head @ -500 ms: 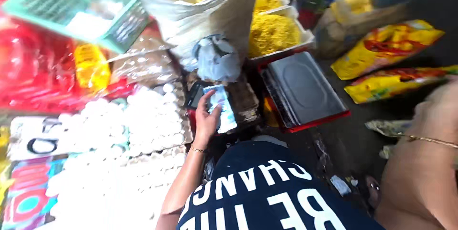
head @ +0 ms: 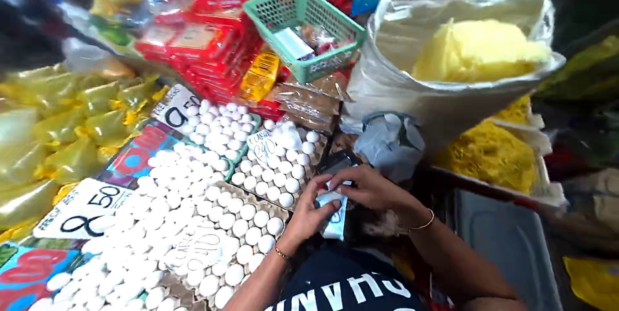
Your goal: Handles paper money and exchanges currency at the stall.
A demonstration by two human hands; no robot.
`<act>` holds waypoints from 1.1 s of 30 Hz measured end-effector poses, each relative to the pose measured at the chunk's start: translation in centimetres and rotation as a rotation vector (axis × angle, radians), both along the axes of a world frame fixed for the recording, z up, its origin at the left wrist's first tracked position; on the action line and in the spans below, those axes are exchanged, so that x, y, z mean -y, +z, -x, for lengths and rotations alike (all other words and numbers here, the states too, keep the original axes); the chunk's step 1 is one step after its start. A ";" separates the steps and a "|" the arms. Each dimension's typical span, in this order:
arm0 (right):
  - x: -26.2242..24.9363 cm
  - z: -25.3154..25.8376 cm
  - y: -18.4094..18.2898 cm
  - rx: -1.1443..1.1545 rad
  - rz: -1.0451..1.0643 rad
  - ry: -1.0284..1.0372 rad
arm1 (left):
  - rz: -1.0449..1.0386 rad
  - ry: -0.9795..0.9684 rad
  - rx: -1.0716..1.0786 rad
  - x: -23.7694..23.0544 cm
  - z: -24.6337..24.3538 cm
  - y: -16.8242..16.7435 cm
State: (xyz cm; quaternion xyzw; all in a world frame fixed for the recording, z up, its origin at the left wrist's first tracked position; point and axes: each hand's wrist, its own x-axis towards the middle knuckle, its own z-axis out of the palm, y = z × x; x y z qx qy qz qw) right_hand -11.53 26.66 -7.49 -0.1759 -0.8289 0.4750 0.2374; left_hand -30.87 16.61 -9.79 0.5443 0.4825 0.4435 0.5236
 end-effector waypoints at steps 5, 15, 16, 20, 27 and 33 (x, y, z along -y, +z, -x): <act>-4.9 0.8 1.2 -0.063 0.023 0.169 | 0.057 0.037 0.009 0.4 2.1 -0.2; -8.9 6.9 -0.9 -0.035 0.365 0.301 | -0.016 0.544 0.050 4.4 8.1 -0.2; -8.5 8.2 -1.0 -0.024 0.376 0.318 | -0.013 0.612 0.088 5.4 8.4 -0.2; -6.2 13.5 -0.5 -0.017 0.337 0.440 | -0.026 0.881 0.149 10.5 9.6 0.0; 1.4 23.4 0.3 -0.129 0.492 0.715 | -0.171 1.206 0.169 21.2 10.6 0.4; 8.2 29.7 1.1 -0.030 0.530 0.788 | -0.327 1.438 0.009 27.7 11.6 -0.2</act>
